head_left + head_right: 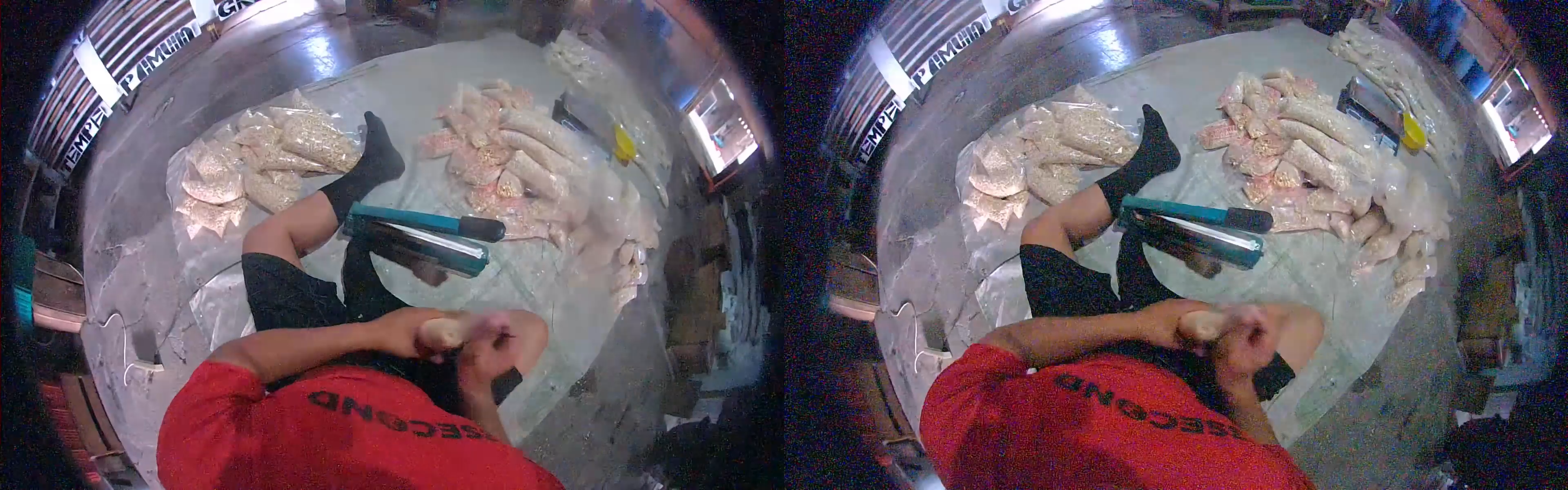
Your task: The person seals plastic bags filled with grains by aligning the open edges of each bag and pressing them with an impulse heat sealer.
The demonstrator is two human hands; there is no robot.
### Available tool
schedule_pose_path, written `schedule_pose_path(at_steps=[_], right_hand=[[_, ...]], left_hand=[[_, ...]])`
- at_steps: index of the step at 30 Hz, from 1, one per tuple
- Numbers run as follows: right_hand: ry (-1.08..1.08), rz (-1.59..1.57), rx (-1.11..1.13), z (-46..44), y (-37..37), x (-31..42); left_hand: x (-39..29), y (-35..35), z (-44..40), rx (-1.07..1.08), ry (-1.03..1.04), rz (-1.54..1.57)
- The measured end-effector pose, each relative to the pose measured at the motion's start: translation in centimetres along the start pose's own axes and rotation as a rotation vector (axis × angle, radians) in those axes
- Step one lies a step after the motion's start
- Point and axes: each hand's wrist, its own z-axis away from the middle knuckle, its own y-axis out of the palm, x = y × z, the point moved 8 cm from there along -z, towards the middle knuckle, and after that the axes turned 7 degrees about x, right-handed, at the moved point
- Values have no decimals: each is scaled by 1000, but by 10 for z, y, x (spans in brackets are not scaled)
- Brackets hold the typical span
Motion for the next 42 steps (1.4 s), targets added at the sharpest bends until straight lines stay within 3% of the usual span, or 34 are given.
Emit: schedule_pose_path(at_steps=[1,2,3,4,5,7,10,17,24,27,30,32,36,39,42], right_hand=[[150,-115,119,20,16,-12],[151,-108,118,27,19,-13],[192,-62,299,32,38,-10],[235,-15,480,40,55,-7],[327,14,553,42,63,-3],[365,73,591,32,72,0],[471,83,617,10,88,-6],[601,-277,387,-7,92,-43],[581,-169,329,-18,89,-68],[550,-66,340,-23,90,-80],[553,-154,333,-18,92,-87],[667,-302,408,-9,103,-114],[719,-314,447,-11,102,-108],[638,-195,445,-16,97,-109],[599,-141,458,-20,92,-75]], left_hand=[[13,0,20,1,7,2],[31,-8,43,-188,17,-41],[41,-16,62,-376,24,-81],[40,-18,69,-370,24,-71],[40,-32,79,-509,-3,-90],[31,-55,94,-740,-30,-127],[42,-71,91,-864,-65,-47],[51,-88,57,-863,-39,412],[72,-100,34,-832,-147,704],[78,-101,28,-815,-78,619],[78,-101,27,-812,-47,515],[94,-99,23,-795,-31,551],[92,-100,23,-815,-37,475],[94,-101,31,-898,-138,426],[62,-102,43,-932,-49,378]])
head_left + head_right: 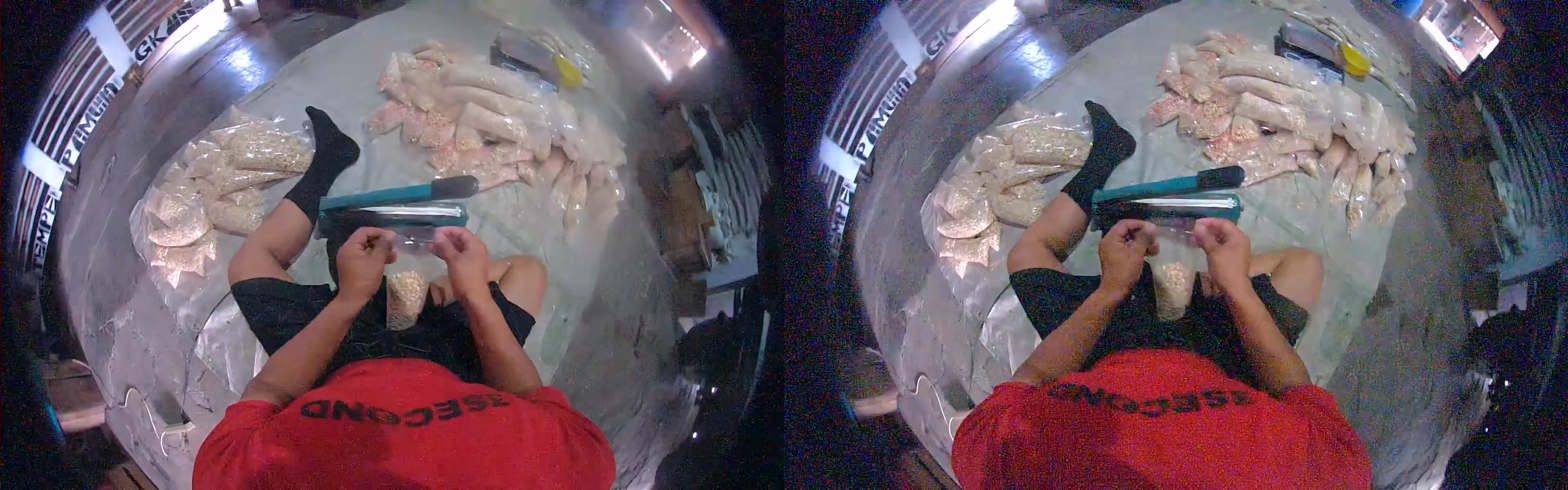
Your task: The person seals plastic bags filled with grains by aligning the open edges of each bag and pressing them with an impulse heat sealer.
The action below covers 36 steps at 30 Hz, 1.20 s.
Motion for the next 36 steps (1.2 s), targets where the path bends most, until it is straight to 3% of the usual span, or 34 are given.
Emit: schedule_pose_path(at_steps=[3,7,9,12,21,23,27,36], right_hand=[[-74,-199,-45,20,3,41],[-233,-63,-104,16,-1,34],[-100,12,-24,8,0,21],[-104,-3,-78,6,-7,26],[-113,-96,-61,1,-1,14],[-104,-160,-87,0,-3,10],[-54,-159,-77,1,-5,2],[-88,-126,-149,8,-20,30]], left_hand=[[-37,-5,5,-11,27,-73],[-40,-4,-3,40,18,-108],[-45,-1,-2,22,-6,-105],[-31,2,-2,35,72,86],[-4,1,-10,64,-72,80],[11,9,-14,191,-90,156],[28,8,-10,219,-174,138],[-4,20,-8,129,-2,198]])
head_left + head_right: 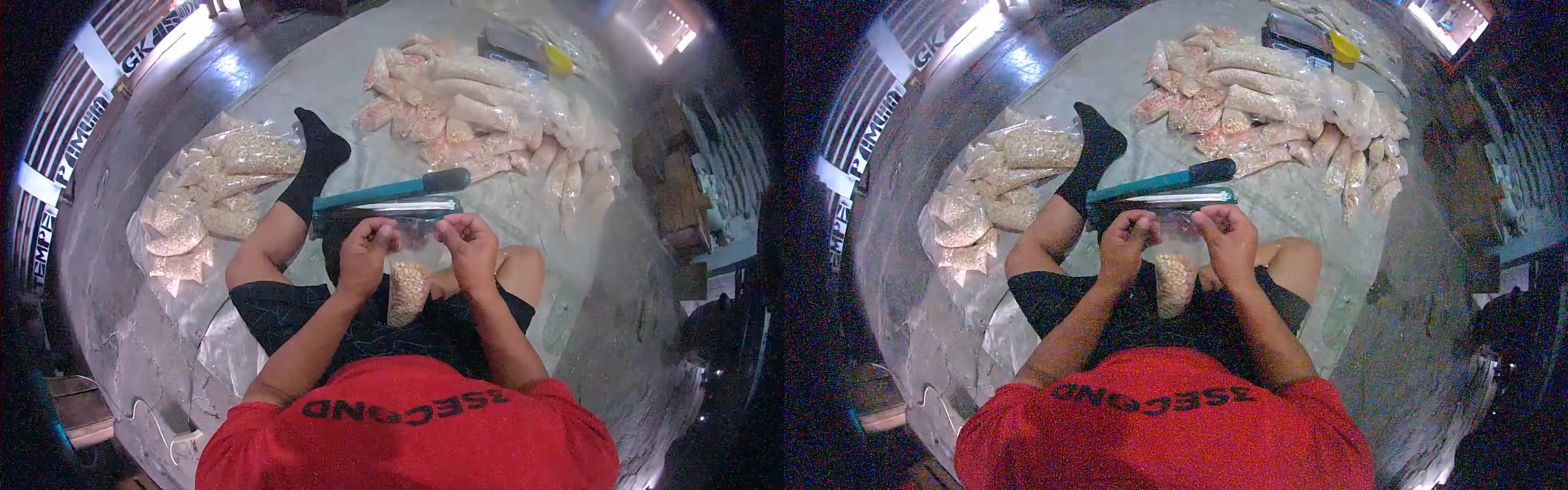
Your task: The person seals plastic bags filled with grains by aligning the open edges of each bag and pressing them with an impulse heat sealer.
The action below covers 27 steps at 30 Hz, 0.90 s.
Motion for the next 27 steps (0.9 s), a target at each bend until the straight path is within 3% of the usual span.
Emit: schedule_pose_path(at_steps=[2,3,5,8,9,11,13,16,17,19,20,22,24,27], right_hand=[[-9,94,35,5,2,13],[-19,92,34,11,1,24],[52,345,48,29,-1,37],[-60,105,240,43,-8,3],[-9,174,284,47,-5,-8],[324,170,524,62,-2,-24],[124,310,390,71,-4,2],[137,200,417,81,-1,4],[122,199,411,80,2,1],[-524,455,392,84,20,33],[-536,456,385,87,19,28],[141,196,549,84,22,-22],[111,110,516,84,16,-5],[190,299,429,85,7,-21]], left_hand=[[-16,6,13,-15,144,-495],[7,0,18,-27,-84,-372],[-33,8,36,-81,38,-649],[-32,8,55,-27,80,-670],[-45,16,63,36,109,-720],[-55,17,76,108,256,-777],[-60,18,85,190,144,-658],[-67,9,99,61,285,-580],[-64,4,100,37,444,-678],[-62,4,102,70,403,-735],[-59,5,100,100,350,-788],[-49,7,109,145,365,-757],[-40,9,110,195,369,-734],[-26,-2,104,97,216,-636]])
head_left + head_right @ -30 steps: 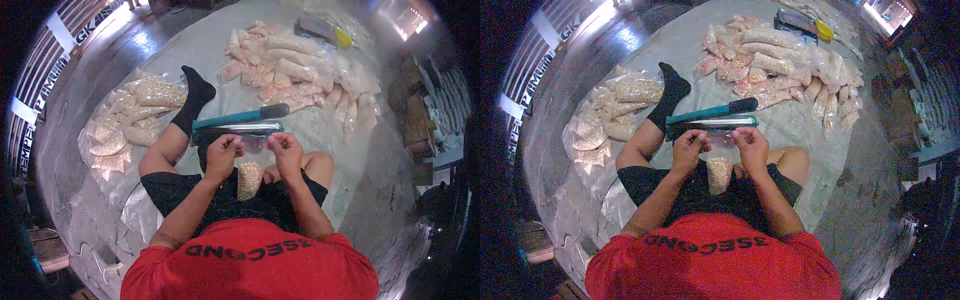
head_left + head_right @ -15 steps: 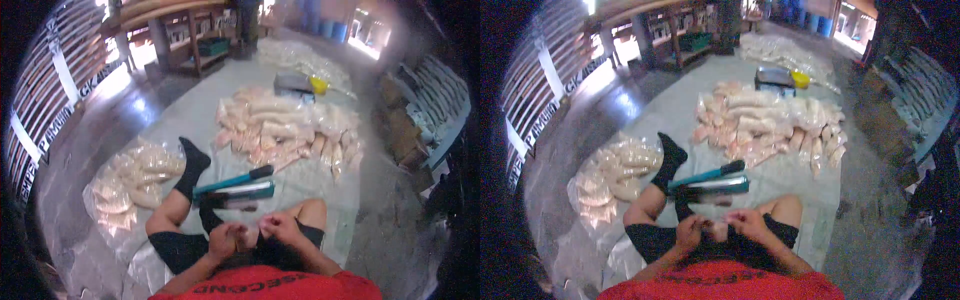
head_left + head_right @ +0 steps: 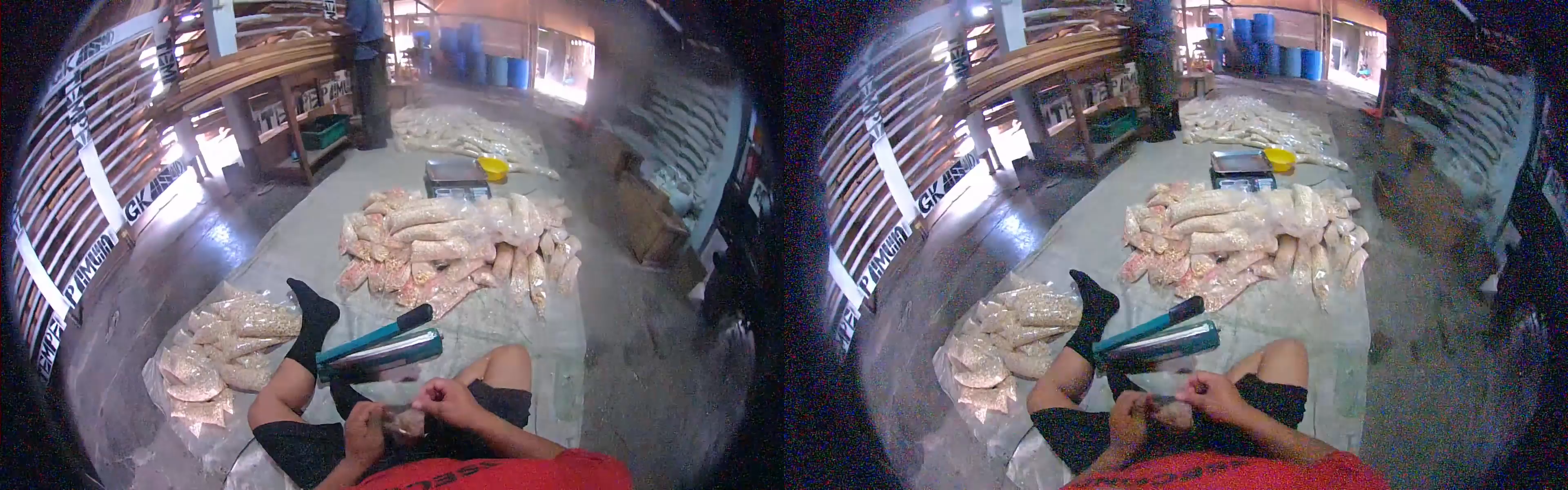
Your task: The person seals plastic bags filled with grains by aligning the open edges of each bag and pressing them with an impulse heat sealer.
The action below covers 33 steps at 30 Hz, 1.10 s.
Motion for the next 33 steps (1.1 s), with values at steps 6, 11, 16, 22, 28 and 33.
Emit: schedule_pose_path(at_steps=[6,11,16,22,28,33], right_hand=[[-289,88,-85,-19,1,-1],[-81,-122,-131,-32,-6,-1],[-138,-93,-230,-38,-15,46],[-223,-74,-192,-65,-33,51],[-158,-82,-266,-57,-45,45],[-175,-183,-284,-57,-37,41]], left_hand=[[-8,-4,-11,-131,-59,-62],[30,4,-19,-101,-112,160],[18,-12,-42,-173,-214,142],[-3,-33,-74,-191,-279,154],[25,-12,-68,-132,-255,440],[30,1,-63,-152,-200,412]])
